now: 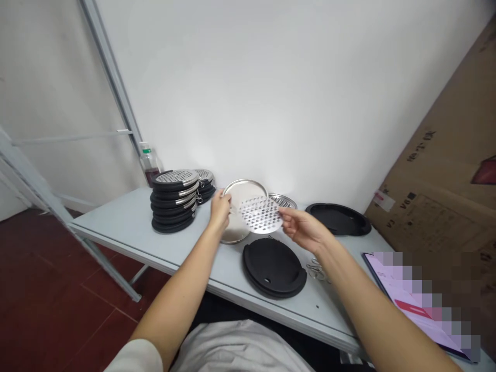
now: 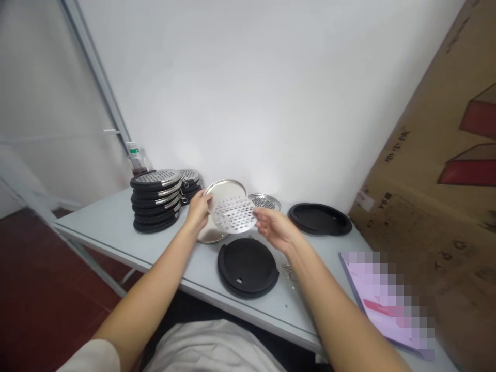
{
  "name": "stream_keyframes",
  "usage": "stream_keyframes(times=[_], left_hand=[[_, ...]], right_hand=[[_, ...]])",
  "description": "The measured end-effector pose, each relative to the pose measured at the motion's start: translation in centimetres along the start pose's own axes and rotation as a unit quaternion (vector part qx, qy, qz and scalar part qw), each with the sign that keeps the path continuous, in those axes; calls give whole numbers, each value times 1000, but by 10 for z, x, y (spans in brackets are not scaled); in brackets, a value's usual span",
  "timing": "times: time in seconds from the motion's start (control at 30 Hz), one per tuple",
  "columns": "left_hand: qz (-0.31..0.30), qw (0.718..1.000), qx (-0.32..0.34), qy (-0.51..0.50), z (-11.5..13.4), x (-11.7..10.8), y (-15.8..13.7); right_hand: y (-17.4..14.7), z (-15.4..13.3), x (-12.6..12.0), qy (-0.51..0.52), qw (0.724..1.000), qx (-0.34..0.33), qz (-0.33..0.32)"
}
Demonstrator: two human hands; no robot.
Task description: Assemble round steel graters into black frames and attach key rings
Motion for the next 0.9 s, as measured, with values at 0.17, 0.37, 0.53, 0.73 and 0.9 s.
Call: stream_keyframes(times=[0.17,0.37,0.53,0.73,0.9], left_hand=[[18,973,17,231,14,-71,-8],[-57,929,49,361,-3,-61,-14],[-84,914,89,387,5,-32,1],[-183,927,172,277,51,16,-14],[-286,926,169,181,53,43,-43]], right_hand=[[-10,-36,-47,52,992,-77,88],[-8,-26,-49,42,983,-106,147],[-4,-10,-36,26,985,-89,145],[4,3,-29,42,987,-67,139],[14,15,-22,57,989,-40,128]])
Point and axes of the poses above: each hand's wrist, its own y-axis towards the middle knuckle, its own x-axis out of the palm, z = x × y, the point moved 10 cm from there along y, towards the middle knuckle, and after that the axes turned 13 degrees about x, right-handed, at the moved point
